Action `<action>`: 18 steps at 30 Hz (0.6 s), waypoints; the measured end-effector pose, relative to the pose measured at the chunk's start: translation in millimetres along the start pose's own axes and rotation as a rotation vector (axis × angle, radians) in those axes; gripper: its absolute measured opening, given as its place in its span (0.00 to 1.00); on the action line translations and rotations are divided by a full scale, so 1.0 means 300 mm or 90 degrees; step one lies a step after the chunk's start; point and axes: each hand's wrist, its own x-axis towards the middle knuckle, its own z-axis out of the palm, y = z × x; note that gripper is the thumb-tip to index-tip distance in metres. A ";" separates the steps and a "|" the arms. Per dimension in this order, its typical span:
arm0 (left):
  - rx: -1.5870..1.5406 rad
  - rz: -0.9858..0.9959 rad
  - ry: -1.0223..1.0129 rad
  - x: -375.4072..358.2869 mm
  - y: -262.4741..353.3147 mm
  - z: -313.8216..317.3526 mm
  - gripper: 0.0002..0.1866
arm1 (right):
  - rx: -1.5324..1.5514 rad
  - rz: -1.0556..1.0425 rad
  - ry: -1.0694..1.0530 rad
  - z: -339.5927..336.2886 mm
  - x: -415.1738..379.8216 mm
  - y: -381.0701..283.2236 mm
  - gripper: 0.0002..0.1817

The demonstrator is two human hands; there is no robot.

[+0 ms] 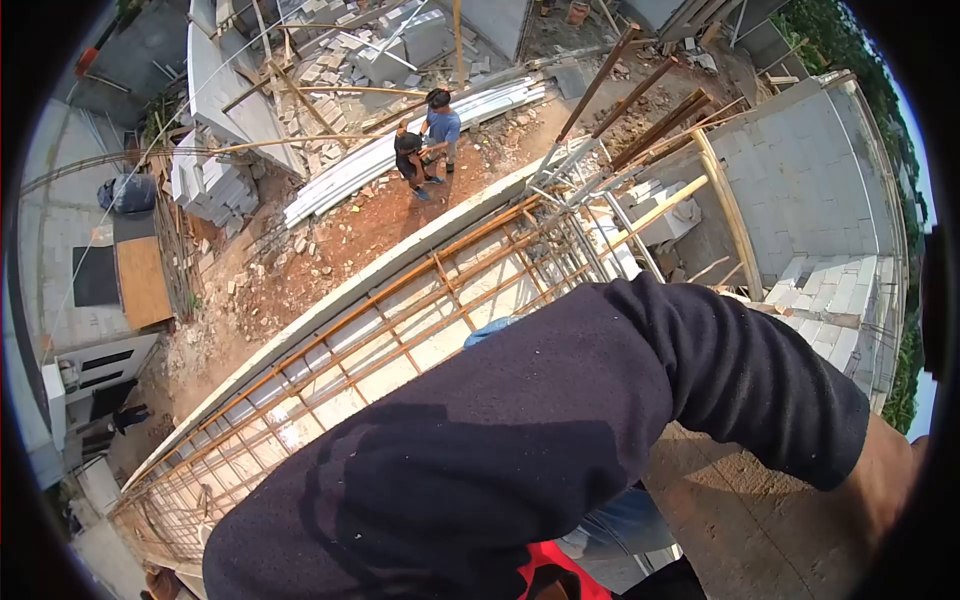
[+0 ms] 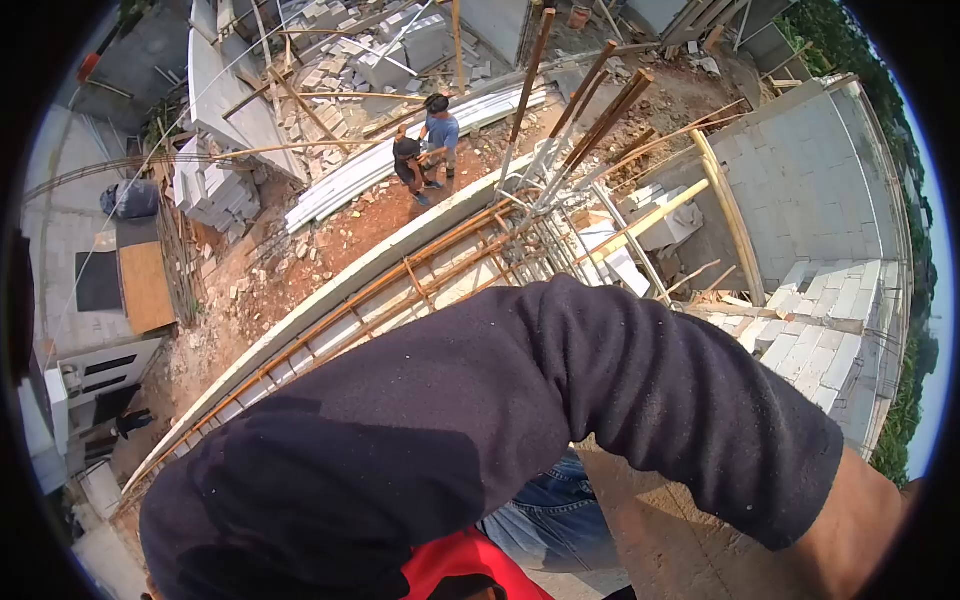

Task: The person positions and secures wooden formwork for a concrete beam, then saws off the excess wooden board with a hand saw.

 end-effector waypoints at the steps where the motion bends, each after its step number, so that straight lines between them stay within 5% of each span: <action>1: 0.001 -0.003 0.002 -0.003 -0.003 0.003 0.13 | 0.000 0.003 -0.009 -0.003 0.004 0.002 0.16; 11: 0.031 -0.022 0.021 -0.009 -0.033 -0.023 0.12 | -0.041 0.024 -0.135 -0.057 0.047 0.027 0.16; 18: 0.104 -0.096 0.104 -0.103 -0.193 -0.193 0.12 | -0.013 0.114 -0.470 0.131 -0.048 0.058 0.16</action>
